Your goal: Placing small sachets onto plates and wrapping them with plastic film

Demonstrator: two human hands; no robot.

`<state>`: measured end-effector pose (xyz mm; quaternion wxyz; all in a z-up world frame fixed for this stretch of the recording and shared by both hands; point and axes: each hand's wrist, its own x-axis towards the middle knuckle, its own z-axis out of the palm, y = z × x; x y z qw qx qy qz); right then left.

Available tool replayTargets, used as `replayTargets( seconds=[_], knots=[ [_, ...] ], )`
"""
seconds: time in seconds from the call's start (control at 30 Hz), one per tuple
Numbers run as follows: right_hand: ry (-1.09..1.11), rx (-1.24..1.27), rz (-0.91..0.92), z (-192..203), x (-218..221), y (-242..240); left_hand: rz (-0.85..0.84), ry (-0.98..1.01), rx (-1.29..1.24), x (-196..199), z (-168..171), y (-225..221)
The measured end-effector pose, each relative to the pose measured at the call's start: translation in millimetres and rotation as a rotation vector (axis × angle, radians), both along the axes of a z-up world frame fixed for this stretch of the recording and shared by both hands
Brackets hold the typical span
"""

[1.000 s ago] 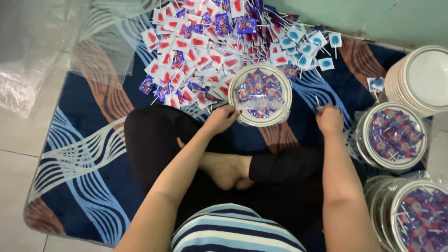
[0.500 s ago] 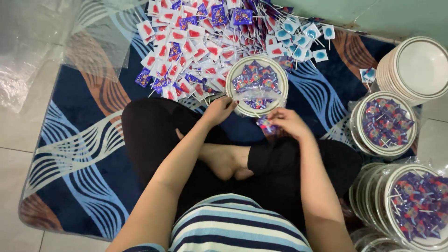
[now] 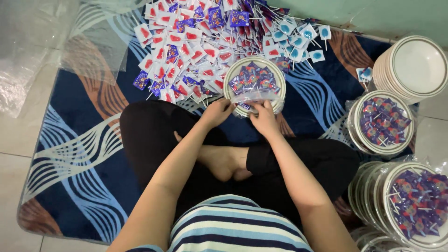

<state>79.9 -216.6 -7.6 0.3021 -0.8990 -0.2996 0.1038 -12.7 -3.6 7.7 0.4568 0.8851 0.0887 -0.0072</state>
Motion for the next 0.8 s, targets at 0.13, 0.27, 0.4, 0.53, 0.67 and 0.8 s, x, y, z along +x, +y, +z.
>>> replayTargets(
  seconds=[0.13, 0.27, 0.4, 0.53, 0.67, 0.8],
  knots=[
    [-0.02, 0.121, -0.024, 17.7, 9.0, -6.1, -0.008, 0.017, 0.006, 6.8, -12.1, 3.7],
    [-0.074, 0.435, -0.359, 41.7, 30.8, -24.5, -0.003, 0.016, -0.022, 3.0, -3.9, 0.4],
    [-0.127, 0.4, -0.506, 14.7, 101.4, -43.6, 0.012, 0.023, -0.014, 6.1, -7.3, 2.0],
    [-0.29, 0.256, -0.439, -33.3, 167.8, -51.7, 0.002, 0.025, -0.029, 11.3, -15.2, 1.2],
    [-0.179, -0.003, -0.375, -53.2, 205.3, -32.3, 0.031, 0.068, -0.05, 9.7, -13.6, 2.2],
    [-0.152, -0.166, -0.327, -75.5, 226.8, -29.6, 0.02, 0.084, -0.056, 11.8, -3.9, 2.8]
  ],
)
